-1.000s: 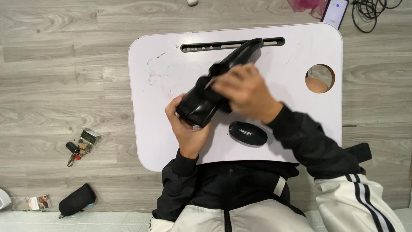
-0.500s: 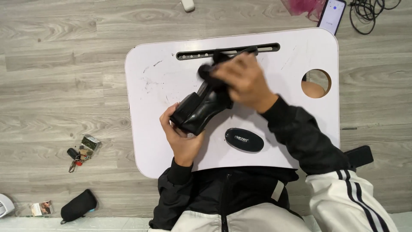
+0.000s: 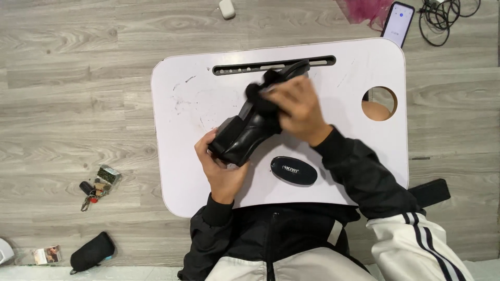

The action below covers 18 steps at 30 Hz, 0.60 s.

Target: The person cleans a black leather shoe using a small brush and a black cloth. They scrub the shoe's surface and sole, then wipe it down with the cloth. A cat briefly enters the frame and is touched by the person.

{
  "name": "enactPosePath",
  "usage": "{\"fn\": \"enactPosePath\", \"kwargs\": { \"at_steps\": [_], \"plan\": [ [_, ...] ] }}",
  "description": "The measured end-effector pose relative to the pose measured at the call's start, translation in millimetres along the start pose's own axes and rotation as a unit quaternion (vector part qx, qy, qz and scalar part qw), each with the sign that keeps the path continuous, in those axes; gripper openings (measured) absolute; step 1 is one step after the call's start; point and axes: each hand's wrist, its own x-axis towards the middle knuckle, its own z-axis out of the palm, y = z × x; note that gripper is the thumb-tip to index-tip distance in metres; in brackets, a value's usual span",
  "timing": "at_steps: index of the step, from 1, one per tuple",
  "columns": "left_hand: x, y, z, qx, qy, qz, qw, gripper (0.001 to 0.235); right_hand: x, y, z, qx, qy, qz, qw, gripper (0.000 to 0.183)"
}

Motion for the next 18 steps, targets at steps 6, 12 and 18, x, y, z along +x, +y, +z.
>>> {"fn": "enactPosePath", "kwargs": {
  "at_steps": [6, 12, 18],
  "plan": [
    [-2, 1, 0, 0.003, 0.009, -0.007, 1.000, 0.069, 5, 57, -33, -0.089, 0.028, 0.123, 0.988, 0.021],
    [-8, -11, 2, 0.039, 0.015, 0.023, 0.999, 0.066, 29, -85, -6, 0.032, -0.001, -0.082, 0.996, 0.029],
    [-5, -5, -4, 0.041, 0.004, 0.034, 0.999, 0.063, 8, -23, 8, -0.084, -0.059, -0.074, 0.992, 0.022]
  ]
}}
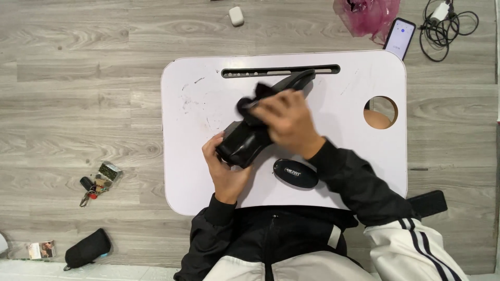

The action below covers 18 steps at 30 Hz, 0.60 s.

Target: The person cleans a black leather shoe using a small brush and a black cloth. They scrub the shoe's surface and sole, then wipe it down with the cloth. A cat briefly enters the frame and is touched by the person.

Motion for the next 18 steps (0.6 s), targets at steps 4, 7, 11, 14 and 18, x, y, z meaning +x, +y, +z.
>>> {"fn": "enactPosePath", "kwargs": {
  "at_steps": [4, 7, 11, 14, 18],
  "plan": [
    [-10, -4, -2, 0.011, 0.005, -0.018, 1.000, 0.061, -15, 66, -24, -0.046, -0.044, 0.106, 0.992, 0.031],
    [-2, -4, -2, 0.016, -0.032, -0.041, 0.999, 0.073, -2, 60, -34, -0.046, -0.018, 0.212, 0.976, 0.026],
    [8, -1, 3, -0.026, 0.015, -0.034, 0.999, 0.067, 24, -40, -26, 0.109, 0.059, 0.069, 0.990, 0.022],
    [10, 2, 5, -0.038, 0.022, -0.047, 0.998, 0.067, 34, -73, -11, 0.125, 0.053, -0.016, 0.991, 0.030],
    [6, 4, 8, -0.061, 0.045, -0.084, 0.994, 0.068, 17, -21, 0, 0.047, -0.002, -0.035, 0.998, 0.026]
  ]
}}
